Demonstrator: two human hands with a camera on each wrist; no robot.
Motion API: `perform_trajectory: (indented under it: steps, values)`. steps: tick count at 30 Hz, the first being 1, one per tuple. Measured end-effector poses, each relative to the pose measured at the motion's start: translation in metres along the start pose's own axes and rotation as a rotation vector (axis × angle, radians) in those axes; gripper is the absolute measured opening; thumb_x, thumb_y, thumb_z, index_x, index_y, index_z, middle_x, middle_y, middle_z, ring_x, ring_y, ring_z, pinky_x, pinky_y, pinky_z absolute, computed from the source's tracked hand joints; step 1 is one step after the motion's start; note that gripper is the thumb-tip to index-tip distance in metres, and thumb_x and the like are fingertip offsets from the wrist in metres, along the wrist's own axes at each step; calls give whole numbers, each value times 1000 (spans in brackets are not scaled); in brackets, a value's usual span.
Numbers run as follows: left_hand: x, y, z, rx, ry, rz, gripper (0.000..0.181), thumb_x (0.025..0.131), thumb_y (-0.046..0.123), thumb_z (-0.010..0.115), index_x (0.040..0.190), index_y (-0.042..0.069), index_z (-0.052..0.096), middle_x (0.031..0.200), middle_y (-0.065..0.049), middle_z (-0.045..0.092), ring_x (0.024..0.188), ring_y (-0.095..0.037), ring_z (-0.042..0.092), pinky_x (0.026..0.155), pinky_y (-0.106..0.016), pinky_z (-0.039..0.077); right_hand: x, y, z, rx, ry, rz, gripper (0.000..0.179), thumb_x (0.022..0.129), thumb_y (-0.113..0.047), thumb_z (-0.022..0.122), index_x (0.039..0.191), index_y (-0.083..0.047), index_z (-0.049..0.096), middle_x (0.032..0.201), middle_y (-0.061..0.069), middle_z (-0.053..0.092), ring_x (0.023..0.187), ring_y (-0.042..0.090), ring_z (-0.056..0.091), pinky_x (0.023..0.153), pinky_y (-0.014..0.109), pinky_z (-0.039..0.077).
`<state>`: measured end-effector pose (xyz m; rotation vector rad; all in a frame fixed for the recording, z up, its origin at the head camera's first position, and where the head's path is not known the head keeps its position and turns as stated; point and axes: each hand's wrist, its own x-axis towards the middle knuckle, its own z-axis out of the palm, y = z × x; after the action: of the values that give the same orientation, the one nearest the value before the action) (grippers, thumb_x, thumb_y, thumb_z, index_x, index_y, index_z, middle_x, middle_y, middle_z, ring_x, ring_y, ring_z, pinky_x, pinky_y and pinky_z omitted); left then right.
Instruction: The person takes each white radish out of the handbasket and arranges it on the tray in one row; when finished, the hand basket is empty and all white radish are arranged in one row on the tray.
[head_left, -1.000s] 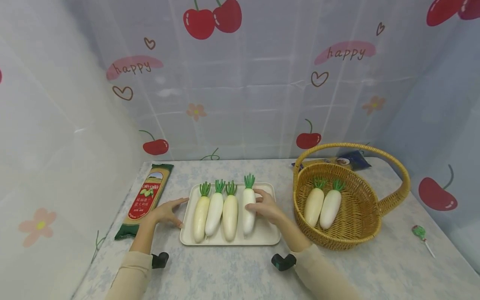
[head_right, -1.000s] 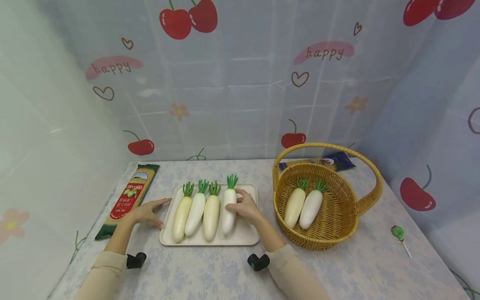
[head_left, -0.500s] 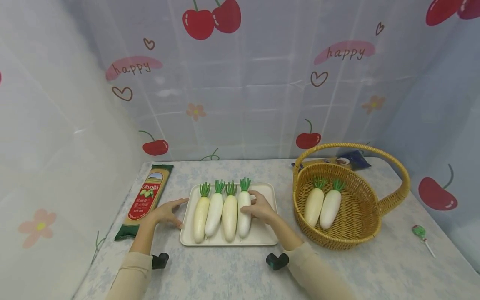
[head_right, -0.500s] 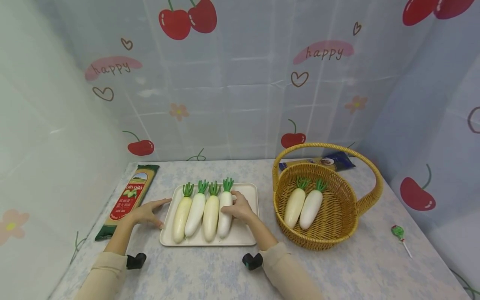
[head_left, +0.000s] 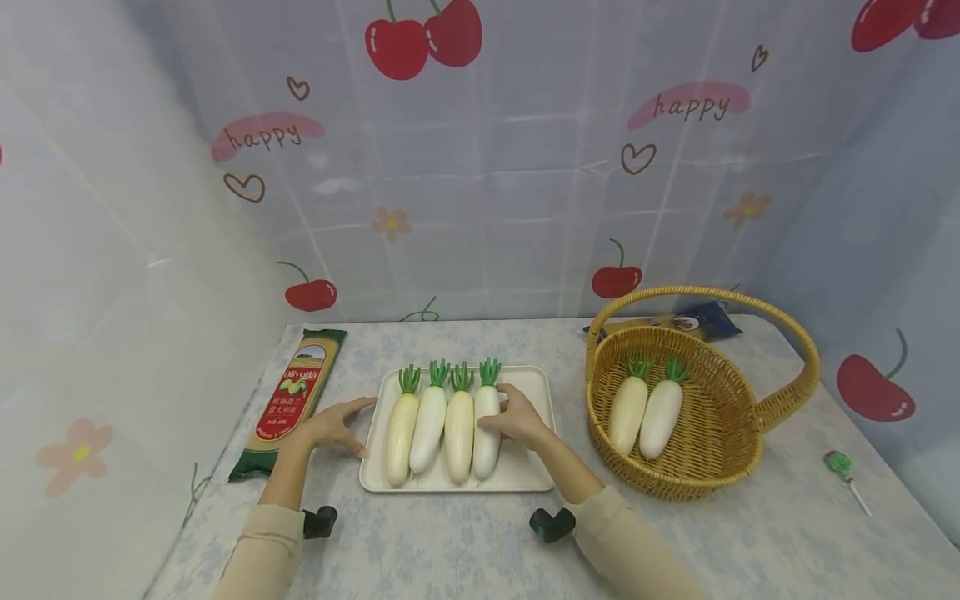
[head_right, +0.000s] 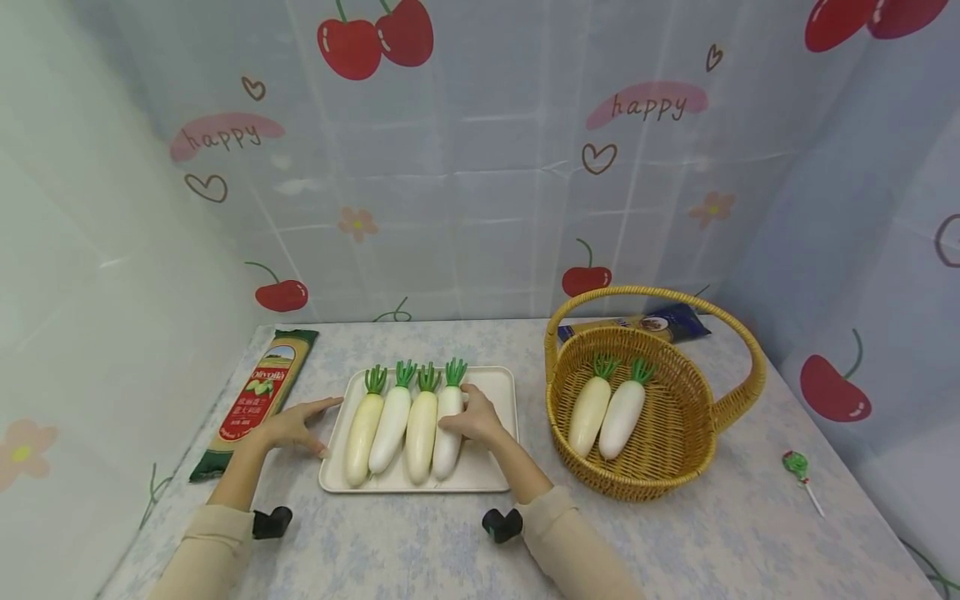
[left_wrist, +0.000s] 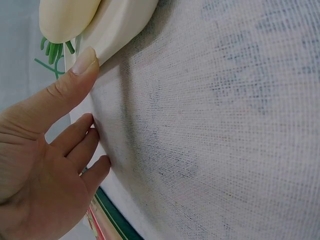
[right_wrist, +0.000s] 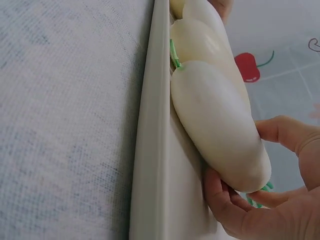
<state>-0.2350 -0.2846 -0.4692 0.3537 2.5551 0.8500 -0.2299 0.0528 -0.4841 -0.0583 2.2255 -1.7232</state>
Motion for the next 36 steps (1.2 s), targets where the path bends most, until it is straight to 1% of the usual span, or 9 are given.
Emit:
perform_trajectory:
  steps: [5, 9, 12, 15, 20, 24, 28, 36]
  values:
    - [0, 1, 0, -1, 1, 2, 99, 61, 14, 88, 143, -1, 35, 145, -33, 27, 133, -51, 24, 105, -62, 27, -1, 1, -3, -63, -9, 15, 80, 76, -8, 75, 142, 6, 30, 112, 26, 56, 86, 29, 64, 66, 35, 58]
    - [-1, 1, -1, -7, 2, -3, 100, 61, 14, 88, 143, -1, 35, 146, -33, 26, 133, -51, 24, 105, -62, 27, -3, -2, -5, -83, -17, 19, 79, 75, -10, 77, 140, 6, 35, 108, 24, 57, 82, 26, 64, 66, 35, 58]
    - [-1, 1, 0, -2, 3, -6, 99, 61, 14, 88, 143, -1, 35, 145, -33, 26, 133, -51, 24, 105, -62, 28, -5, -3, -7, -95, -22, 17, 78, 75, -10, 77, 140, 6, 36, 107, 23, 57, 83, 26, 64, 66, 35, 58]
    - [-1, 1, 0, -6, 4, -10, 99, 62, 14, 88, 143, 0, 35, 146, -33, 27, 133, -51, 23, 105, -62, 28, -5, -2, -8, -108, -26, 21, 78, 75, -12, 78, 140, 4, 37, 109, 23, 57, 85, 26, 63, 67, 35, 58]
    - [0, 1, 0, -20, 3, -15, 99, 61, 14, 88, 143, 0, 35, 146, -33, 26, 134, -51, 23, 105, -62, 27, -7, -1, -11, -125, -38, 5, 79, 74, -13, 79, 140, 3, 38, 111, 22, 57, 87, 25, 62, 68, 38, 56]
    - [0, 0, 0, -18, 11, 0, 99, 60, 13, 88, 143, -1, 35, 145, -34, 28, 133, -51, 24, 105, -62, 27, -9, 0, -13, -120, -43, -12, 79, 73, -14, 80, 139, 2, 39, 111, 22, 57, 89, 26, 61, 69, 40, 56]
    - [0, -1, 0, -14, 16, 8, 99, 60, 13, 88, 143, -2, 36, 144, -35, 29, 132, -52, 25, 105, -62, 28, -11, 1, -15, -113, -33, -15, 80, 73, -15, 81, 139, 3, 39, 111, 22, 57, 90, 26, 61, 69, 40, 56]
    - [0, -1, 0, -1, 19, 7, 98, 60, 14, 88, 142, -1, 37, 144, -34, 29, 132, -52, 25, 105, -62, 28, -21, 1, -22, -125, -14, -5, 81, 72, -16, 80, 140, 2, 39, 120, 27, 51, 101, 33, 57, 72, 40, 56]
